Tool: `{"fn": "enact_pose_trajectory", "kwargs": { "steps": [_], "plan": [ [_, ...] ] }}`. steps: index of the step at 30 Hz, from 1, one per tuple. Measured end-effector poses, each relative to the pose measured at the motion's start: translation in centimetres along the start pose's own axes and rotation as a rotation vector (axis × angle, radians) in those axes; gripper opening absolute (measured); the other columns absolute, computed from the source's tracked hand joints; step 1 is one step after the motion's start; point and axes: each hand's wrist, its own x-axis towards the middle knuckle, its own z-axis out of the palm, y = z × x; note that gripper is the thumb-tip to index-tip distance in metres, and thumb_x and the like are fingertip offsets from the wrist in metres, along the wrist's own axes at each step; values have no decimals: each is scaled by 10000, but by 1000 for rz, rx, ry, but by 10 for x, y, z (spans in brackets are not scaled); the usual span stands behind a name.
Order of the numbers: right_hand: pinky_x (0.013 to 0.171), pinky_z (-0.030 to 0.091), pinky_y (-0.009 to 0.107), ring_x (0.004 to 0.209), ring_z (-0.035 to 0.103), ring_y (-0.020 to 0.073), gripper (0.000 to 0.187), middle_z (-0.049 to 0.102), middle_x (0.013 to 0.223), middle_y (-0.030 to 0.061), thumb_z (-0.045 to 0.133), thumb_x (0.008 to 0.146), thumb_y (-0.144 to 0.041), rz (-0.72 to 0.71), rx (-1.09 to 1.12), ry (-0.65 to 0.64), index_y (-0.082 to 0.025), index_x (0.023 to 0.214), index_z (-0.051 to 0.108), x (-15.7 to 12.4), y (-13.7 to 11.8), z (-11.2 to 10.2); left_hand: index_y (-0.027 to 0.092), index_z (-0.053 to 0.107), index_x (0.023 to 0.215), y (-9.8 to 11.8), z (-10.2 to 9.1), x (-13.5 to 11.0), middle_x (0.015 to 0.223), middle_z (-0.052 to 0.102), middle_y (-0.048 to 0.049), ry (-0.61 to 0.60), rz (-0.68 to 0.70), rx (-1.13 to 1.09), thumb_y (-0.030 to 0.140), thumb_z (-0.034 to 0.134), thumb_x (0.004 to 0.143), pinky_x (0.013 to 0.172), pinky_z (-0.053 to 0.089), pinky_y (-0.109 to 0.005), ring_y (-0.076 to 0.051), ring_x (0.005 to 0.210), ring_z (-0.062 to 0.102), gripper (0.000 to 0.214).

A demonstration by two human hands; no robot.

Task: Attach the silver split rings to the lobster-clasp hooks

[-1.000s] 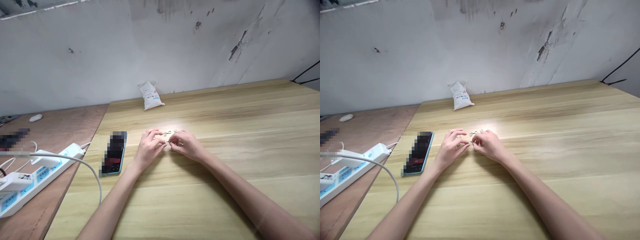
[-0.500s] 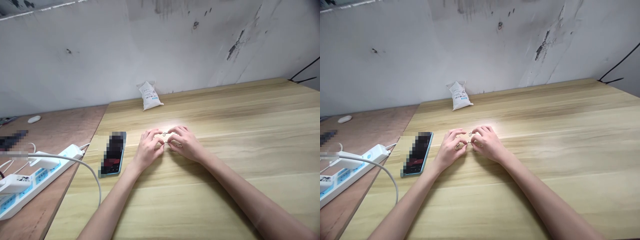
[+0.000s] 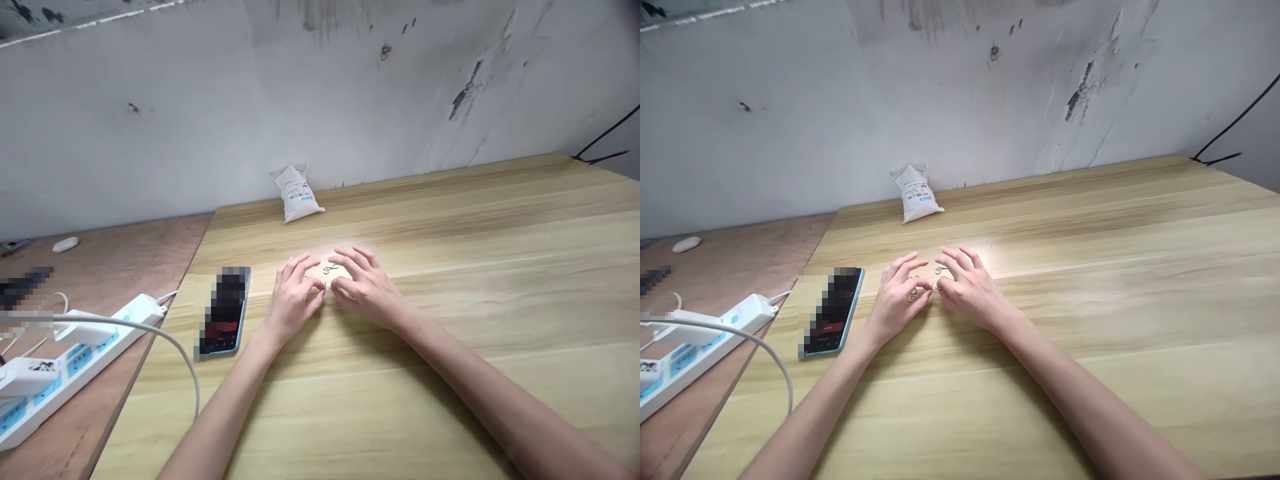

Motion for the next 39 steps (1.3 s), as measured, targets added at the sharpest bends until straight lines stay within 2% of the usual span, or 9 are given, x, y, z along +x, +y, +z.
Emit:
{"fn": "enact_pose_trajectory", "kwargs": {
  "steps": [4,8,25,34,39],
  "plan": [
    [1129,303,571,1432,299,346,120,501,1437,132,603,858,-143,-8,-17,15,-185,761,660,0,-1,0,198,680,783,0,0,1,1379,565,-109,0,18,21,183,629,865,1103,362,-571,-319,1392,390,97],
    [1143,286,584,1452,246,362,136,475,1467,133,599,862,-151,-19,-42,20,-176,743,660,0,-3,-1,199,681,780,-1,0,1,1390,561,-107,-11,23,20,191,624,870,1118,338,-588,-315,1399,386,107],
    [1166,273,555,1439,275,368,181,571,1352,132,541,874,-141,28,-211,30,-162,747,669,4,-22,3,209,680,802,5,-2,-1,1389,561,-90,-23,-116,-6,206,622,877,1142,275,-600,-301,1401,376,94],
    [1166,284,538,1426,306,359,183,641,1205,134,531,861,-117,76,-190,64,-148,750,674,5,-24,8,222,670,827,12,-1,0,1390,557,-68,-46,-213,-64,212,614,878,1158,241,-587,-288,1415,349,76],
    [1165,284,526,1414,328,358,182,648,1170,143,529,858,-116,110,-186,61,-145,746,669,6,-24,5,231,673,840,15,1,-1,1375,566,-66,-40,-263,-123,213,634,865,1141,268,-592,-292,1410,349,50]
  ]
}}
